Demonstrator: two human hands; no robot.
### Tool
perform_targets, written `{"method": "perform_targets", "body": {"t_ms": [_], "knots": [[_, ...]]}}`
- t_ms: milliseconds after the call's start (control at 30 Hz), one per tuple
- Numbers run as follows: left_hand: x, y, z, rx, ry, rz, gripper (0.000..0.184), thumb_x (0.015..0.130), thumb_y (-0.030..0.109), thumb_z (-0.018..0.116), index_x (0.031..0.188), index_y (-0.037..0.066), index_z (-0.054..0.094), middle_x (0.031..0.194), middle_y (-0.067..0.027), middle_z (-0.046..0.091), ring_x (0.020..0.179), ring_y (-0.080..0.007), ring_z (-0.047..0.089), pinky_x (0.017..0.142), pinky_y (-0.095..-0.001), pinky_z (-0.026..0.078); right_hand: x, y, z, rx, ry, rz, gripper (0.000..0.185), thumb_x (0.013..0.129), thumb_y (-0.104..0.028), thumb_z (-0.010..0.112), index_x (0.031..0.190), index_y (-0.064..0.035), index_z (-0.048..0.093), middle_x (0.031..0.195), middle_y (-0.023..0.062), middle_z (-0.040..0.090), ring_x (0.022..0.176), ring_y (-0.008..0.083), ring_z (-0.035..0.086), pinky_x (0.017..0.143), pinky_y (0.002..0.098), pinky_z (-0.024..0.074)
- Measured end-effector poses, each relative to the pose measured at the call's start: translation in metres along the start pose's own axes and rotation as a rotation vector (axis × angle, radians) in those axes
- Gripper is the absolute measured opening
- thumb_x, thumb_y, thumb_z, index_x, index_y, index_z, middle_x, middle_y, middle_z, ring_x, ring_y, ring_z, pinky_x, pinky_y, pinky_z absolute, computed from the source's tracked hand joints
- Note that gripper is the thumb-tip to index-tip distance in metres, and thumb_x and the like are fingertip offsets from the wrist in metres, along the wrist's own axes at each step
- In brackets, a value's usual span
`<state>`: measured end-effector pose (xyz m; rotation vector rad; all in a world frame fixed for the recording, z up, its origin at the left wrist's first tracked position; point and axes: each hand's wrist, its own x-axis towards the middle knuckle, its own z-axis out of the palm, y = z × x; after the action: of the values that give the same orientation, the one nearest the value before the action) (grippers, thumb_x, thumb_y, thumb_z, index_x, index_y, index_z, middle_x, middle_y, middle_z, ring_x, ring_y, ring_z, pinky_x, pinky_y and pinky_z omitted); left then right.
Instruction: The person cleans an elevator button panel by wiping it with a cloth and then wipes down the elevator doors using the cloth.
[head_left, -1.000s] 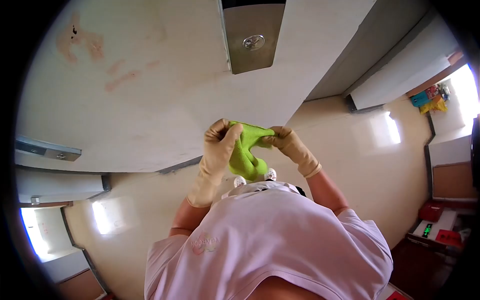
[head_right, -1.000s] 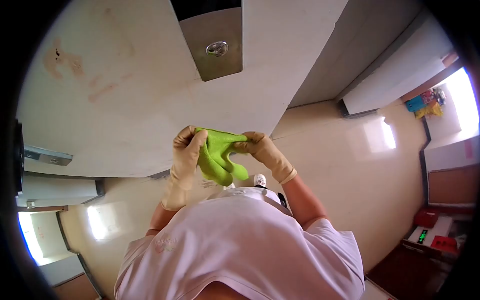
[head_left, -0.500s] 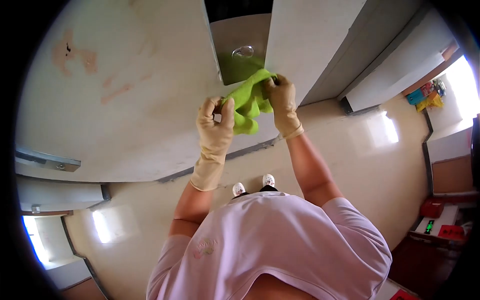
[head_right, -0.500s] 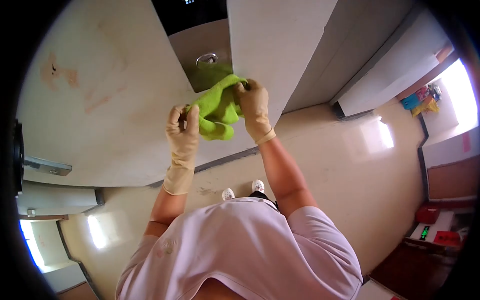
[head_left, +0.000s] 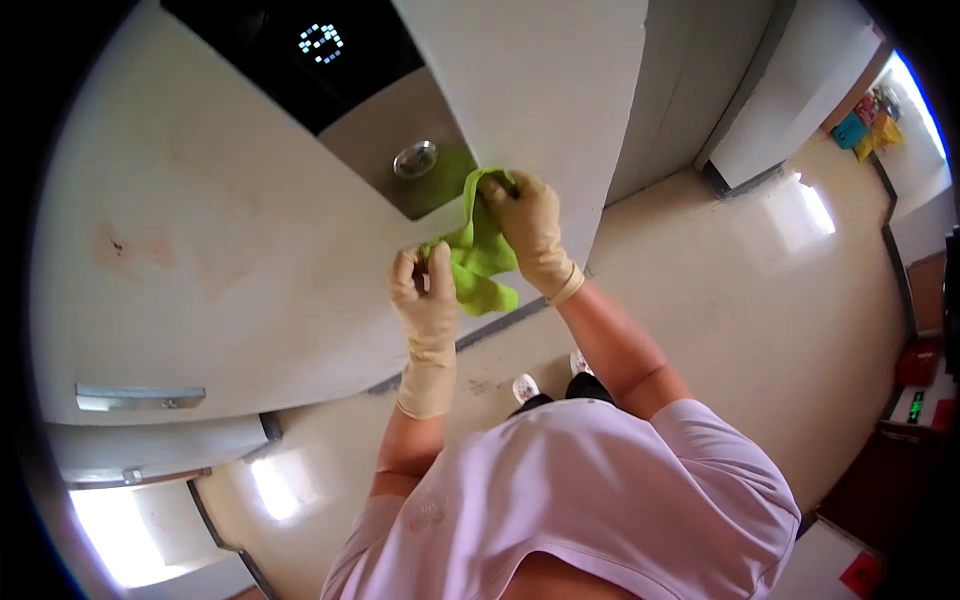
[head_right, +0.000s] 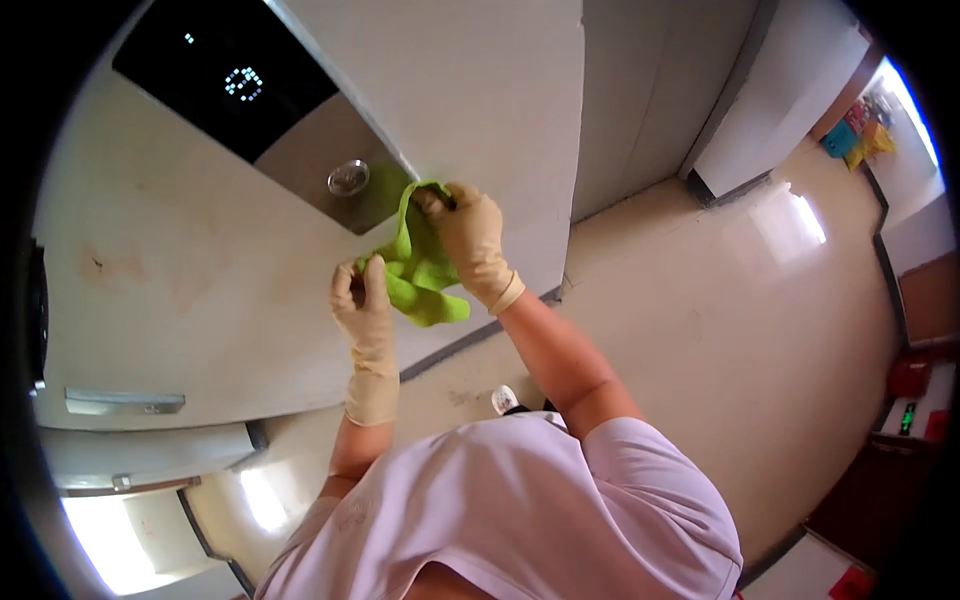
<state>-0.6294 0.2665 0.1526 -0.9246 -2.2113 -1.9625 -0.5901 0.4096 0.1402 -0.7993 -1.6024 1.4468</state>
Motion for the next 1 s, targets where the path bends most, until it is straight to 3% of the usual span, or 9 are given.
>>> {"method": "perform_targets", "body": {"t_ms": [33,100,167,600,833,867,900,967,1000], "knots": [[0.001,0.001,0.004,-0.001,-0.011,0.019,0.006,0.085,0.007,0.062,0.081,0.004,0.059,0.072,0.0066,0.051,0.063,-0.0016,0.038,0.057,-0.0192,0.034,0.0,-0.003,-0.002,-0.104,-0.018,-0.022,0.019,0.084,-0.018,0.066,0.086,0.0015,0.066,0.064,0.0042,0.06,0.057,0.0072,0.051,0.054,0.0257,0.0439],[-0.002,0.004,0.01,-0.177,0.021,-0.034,0.005,0.086,0.005,0.061,0.082,0.004,0.059,0.073,0.0072,0.051,0.064,-0.0013,0.038,0.058,-0.0184,0.034,0.004,-0.006,-0.003,-0.077,-0.039,0.028,0.02,0.082,-0.019,0.068,0.084,0.0006,0.066,0.061,0.0074,0.059,0.054,0.0082,0.05,0.053,0.0269,0.0429],[-0.004,0.005,0.012,-0.169,-0.002,-0.037,0.004,0.086,0.005,0.061,0.082,0.004,0.059,0.074,0.0068,0.052,0.065,-0.0014,0.038,0.058,-0.0187,0.034,0.006,-0.003,-0.003,-0.086,-0.062,-0.052,0.027,0.079,-0.031,0.068,0.078,-0.0047,0.065,0.063,0.0135,0.06,0.055,0.03,0.056,0.053,0.0352,0.0438],[-0.011,0.011,0.0,-0.086,0.014,-0.054,0.012,0.084,0.01,0.065,0.078,0.004,0.057,0.067,0.0029,0.051,0.063,-0.0061,0.041,0.059,-0.0232,0.037,0.015,-0.006,0.008,-0.134,0.031,-0.279,0.022,0.073,-0.021,0.073,0.065,-0.0043,0.061,0.054,0.0136,0.055,0.046,0.0307,0.053,0.046,0.0362,0.0412],[-0.011,0.014,0.001,-0.034,-0.018,0.004,0.009,0.083,0.008,0.065,0.078,0.003,0.059,0.067,0.0031,0.054,0.06,-0.0046,0.042,0.057,-0.0225,0.036,0.015,0.013,0.003,-0.095,0.035,-0.298,0.023,0.071,-0.022,0.073,0.063,-0.0051,0.061,0.054,0.0129,0.055,0.048,0.0298,0.054,0.046,0.0355,0.042],[-0.011,0.01,0.001,-0.076,-0.026,0.028,0.008,0.085,0.008,0.064,0.08,0.004,0.058,0.07,0.0052,0.053,0.062,-0.0024,0.042,0.057,-0.0196,0.035,0.015,0.023,0.005,-0.085,0.032,-0.353,0.017,0.075,-0.012,0.07,0.071,0.0003,0.06,0.056,0.0115,0.056,0.045,0.0152,0.051,0.045,0.03,0.04],[-0.013,0.006,0.001,-0.119,-0.034,0.044,0.008,0.087,0.008,0.063,0.082,0.004,0.058,0.072,0.0073,0.053,0.063,-0.0001,0.042,0.057,-0.0167,0.034,0.017,0.016,0.004,-0.088,0.03,-0.357,0.017,0.075,-0.012,0.07,0.071,0.0003,0.06,0.056,0.0115,0.056,0.045,0.0152,0.051,0.045,0.03,0.04],[-0.015,0.004,0.0,-0.072,-0.014,0.049,0.009,0.087,0.008,0.063,0.081,0.004,0.058,0.071,0.008,0.051,0.062,0.0002,0.04,0.056,-0.0168,0.033,0.013,-0.002,0.001,-0.238,0.082,-0.378,0.026,0.072,-0.024,0.074,0.062,-0.0052,0.06,0.054,0.0118,0.056,0.048,0.0296,0.054,0.047,0.0349,0.0421],[-0.015,0.004,-0.001,-0.093,-0.011,0.005,0.009,0.085,0.009,0.064,0.08,0.004,0.058,0.07,0.0055,0.053,0.062,-0.0024,0.042,0.057,-0.0194,0.035,0.016,0.0,0.002,-0.23,0.052,-0.366,0.028,0.072,-0.026,0.073,0.06,-0.0052,0.058,0.053,0.0118,0.055,0.047,0.0306,0.054,0.045,0.0357,0.0412]]}}
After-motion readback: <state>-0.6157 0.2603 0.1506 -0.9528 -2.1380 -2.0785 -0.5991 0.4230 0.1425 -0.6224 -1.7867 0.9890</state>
